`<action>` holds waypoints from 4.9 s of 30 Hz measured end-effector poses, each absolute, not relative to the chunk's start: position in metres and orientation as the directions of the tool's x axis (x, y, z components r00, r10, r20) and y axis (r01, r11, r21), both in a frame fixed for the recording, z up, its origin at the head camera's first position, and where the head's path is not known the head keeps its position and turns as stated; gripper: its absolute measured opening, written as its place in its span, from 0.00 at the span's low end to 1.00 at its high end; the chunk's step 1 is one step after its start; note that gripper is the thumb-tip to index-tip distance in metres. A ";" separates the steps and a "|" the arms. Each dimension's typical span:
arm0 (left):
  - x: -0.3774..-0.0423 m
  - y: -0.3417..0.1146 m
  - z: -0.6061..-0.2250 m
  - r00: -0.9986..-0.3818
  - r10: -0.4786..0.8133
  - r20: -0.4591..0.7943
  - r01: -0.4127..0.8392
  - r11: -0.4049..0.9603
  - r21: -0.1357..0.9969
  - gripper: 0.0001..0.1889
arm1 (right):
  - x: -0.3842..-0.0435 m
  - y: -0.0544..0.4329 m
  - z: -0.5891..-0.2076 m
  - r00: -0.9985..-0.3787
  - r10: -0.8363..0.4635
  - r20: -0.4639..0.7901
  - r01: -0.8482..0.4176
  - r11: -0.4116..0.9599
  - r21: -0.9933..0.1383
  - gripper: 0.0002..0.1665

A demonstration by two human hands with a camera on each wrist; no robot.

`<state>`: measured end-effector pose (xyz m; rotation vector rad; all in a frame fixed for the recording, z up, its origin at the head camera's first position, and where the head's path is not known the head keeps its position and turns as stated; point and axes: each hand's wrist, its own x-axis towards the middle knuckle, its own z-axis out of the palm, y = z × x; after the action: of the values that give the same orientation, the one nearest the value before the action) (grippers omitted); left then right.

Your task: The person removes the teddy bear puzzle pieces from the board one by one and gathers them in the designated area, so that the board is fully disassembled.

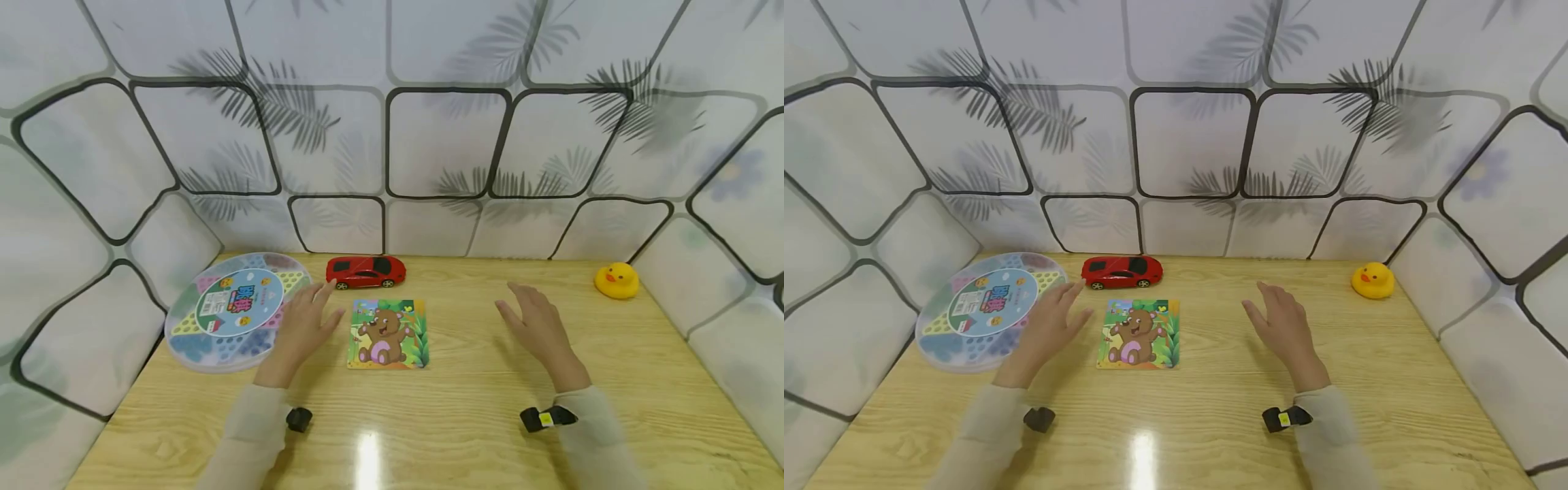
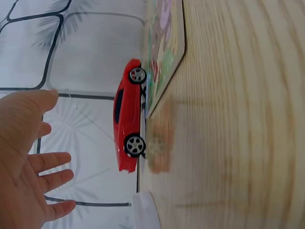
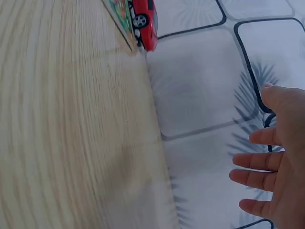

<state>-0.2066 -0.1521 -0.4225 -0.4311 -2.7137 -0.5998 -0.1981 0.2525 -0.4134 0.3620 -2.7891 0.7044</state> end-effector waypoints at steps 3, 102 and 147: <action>-0.207 -0.147 -0.424 -0.882 0.235 0.409 0.424 0.776 0.467 0.26 | -0.201 0.245 -0.417 -0.936 -0.183 0.300 -0.318 0.805 -0.501 0.33; -0.243 -0.103 -0.468 -0.900 0.434 -0.035 0.246 0.572 0.783 0.29 | -0.262 0.126 -0.475 -0.963 -0.270 0.025 -0.201 0.651 -0.732 0.24; -0.240 -0.111 -0.467 -0.881 0.461 -0.105 0.313 0.736 0.600 0.30 | -0.259 0.121 -0.473 -0.951 -0.308 -0.004 -0.197 0.618 -0.761 0.21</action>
<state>-0.2397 -0.1106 -0.4674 -0.7164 -3.1558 -1.0134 -0.2589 0.1215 -0.4726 0.4629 -2.9454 1.3575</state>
